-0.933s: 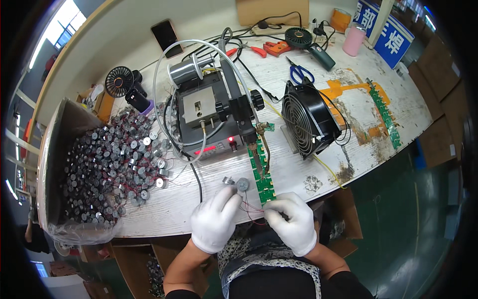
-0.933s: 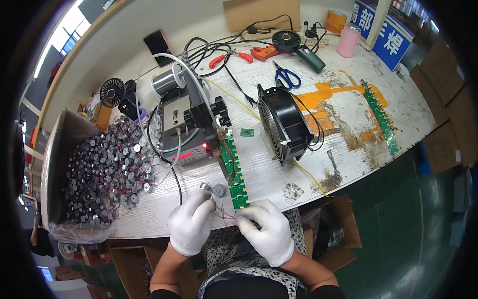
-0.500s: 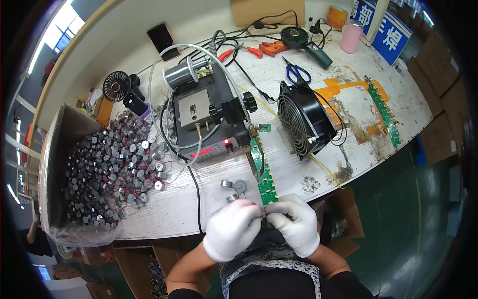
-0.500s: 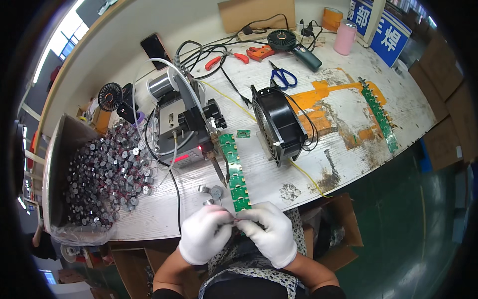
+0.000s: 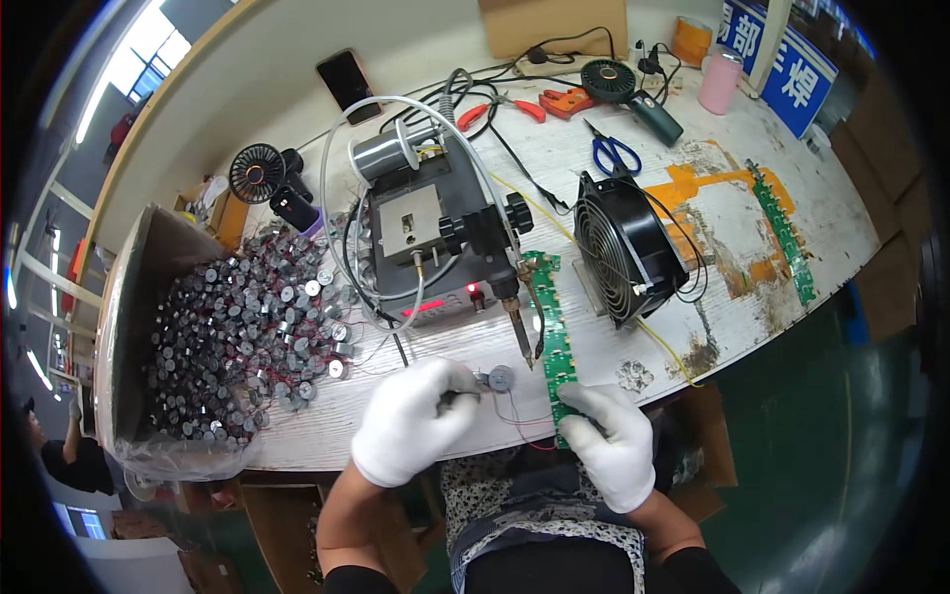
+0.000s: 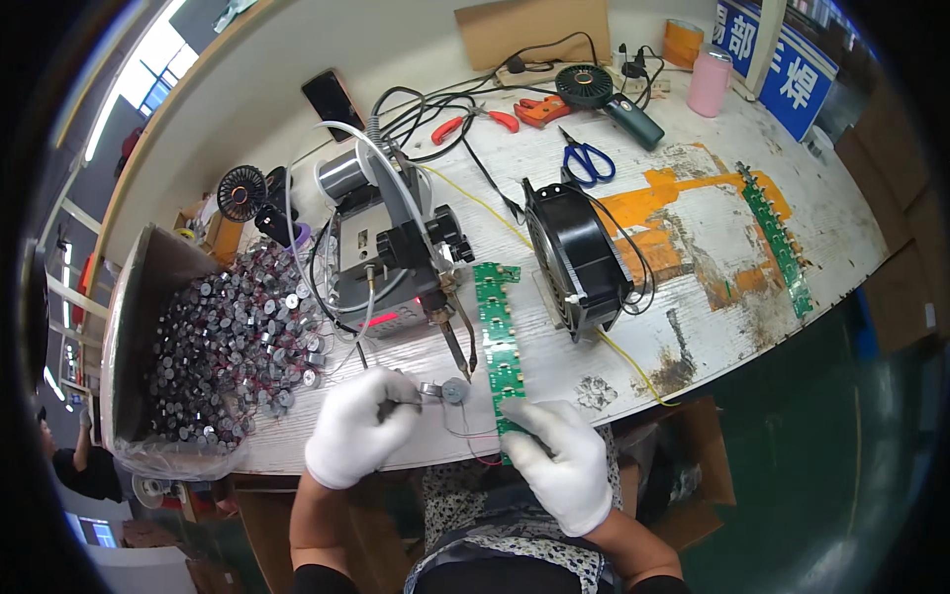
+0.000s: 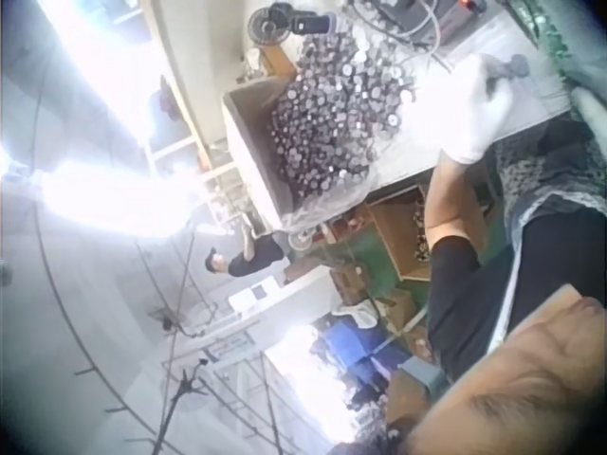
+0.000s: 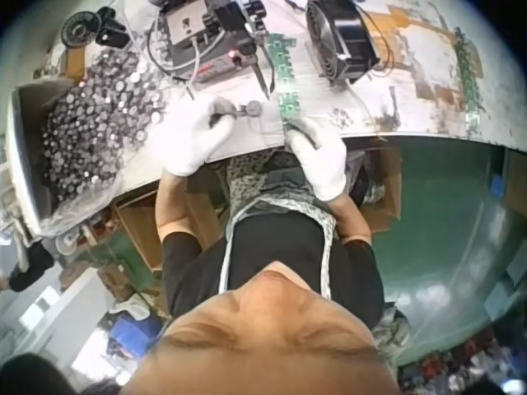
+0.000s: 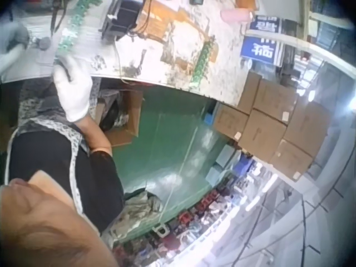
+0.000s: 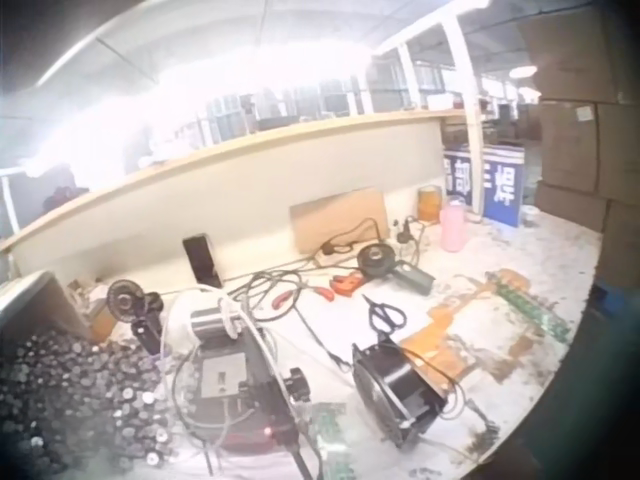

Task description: Connecting small electric motors to a printed circuit board at a workbench.

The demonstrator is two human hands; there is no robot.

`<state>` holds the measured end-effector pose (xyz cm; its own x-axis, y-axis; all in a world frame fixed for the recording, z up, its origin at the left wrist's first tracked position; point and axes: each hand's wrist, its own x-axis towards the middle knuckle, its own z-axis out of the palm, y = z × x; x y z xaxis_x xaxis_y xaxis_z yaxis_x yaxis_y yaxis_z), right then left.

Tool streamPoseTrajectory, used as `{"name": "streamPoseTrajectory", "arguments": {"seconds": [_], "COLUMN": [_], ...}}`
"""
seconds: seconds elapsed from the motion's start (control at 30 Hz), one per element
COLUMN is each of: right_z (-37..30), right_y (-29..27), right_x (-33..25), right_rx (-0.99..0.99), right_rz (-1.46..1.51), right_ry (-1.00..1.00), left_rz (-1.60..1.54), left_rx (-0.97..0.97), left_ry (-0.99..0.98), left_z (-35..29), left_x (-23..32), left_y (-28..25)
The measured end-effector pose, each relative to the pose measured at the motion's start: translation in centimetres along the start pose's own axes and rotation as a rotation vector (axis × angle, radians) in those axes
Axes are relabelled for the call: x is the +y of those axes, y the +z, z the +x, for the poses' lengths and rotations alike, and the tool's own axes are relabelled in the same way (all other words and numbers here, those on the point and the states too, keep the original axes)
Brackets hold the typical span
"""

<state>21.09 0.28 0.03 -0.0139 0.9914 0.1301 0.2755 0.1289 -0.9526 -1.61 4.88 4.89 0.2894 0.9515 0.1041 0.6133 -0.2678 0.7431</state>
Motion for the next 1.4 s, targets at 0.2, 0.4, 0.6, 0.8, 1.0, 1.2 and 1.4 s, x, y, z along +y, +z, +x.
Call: {"name": "streamPoseTrajectory", "arguments": {"seconds": [0.2, 0.4, 0.6, 0.8, 1.0, 1.2, 1.4], "right_z": [0.3, 0.2, 0.1, -0.1, -0.2, -0.2, -1.3], "right_y": [0.5, 0.7, 1.3, 1.3, 1.4, 1.1, 1.5], "right_x": [0.1, -0.1, -0.4, -0.1, 0.2, 0.3, 0.7], "right_rx": [-0.047, -0.032, -0.01, -0.011, -0.022, -0.019, 0.066], "right_rz": [0.0, -0.022, 0.001, -0.038, -0.065, -0.057, 0.243], "right_ry": [-0.057, -0.069, -0.093, -0.143, -0.169, -0.173, 0.177], "left_rz": [-0.235, -0.268, -0.211, -0.308, -0.44, -0.575, -0.48], "left_rx": [-0.026, -0.006, 0.06, 0.057, 0.026, -0.064, -0.066], "left_ry": [-0.145, -0.208, -0.115, -0.218, -0.299, -0.418, -0.357], "left_z": [-0.8, -0.8, -0.7, -0.8, -0.8, -0.5, -0.6], "left_x": [0.1, 0.1, -0.1, 0.2, 0.4, 1.0, 0.5], "left_y": [4.2, 5.4, 5.7, 5.7, 5.3, 4.9, 5.4]}}
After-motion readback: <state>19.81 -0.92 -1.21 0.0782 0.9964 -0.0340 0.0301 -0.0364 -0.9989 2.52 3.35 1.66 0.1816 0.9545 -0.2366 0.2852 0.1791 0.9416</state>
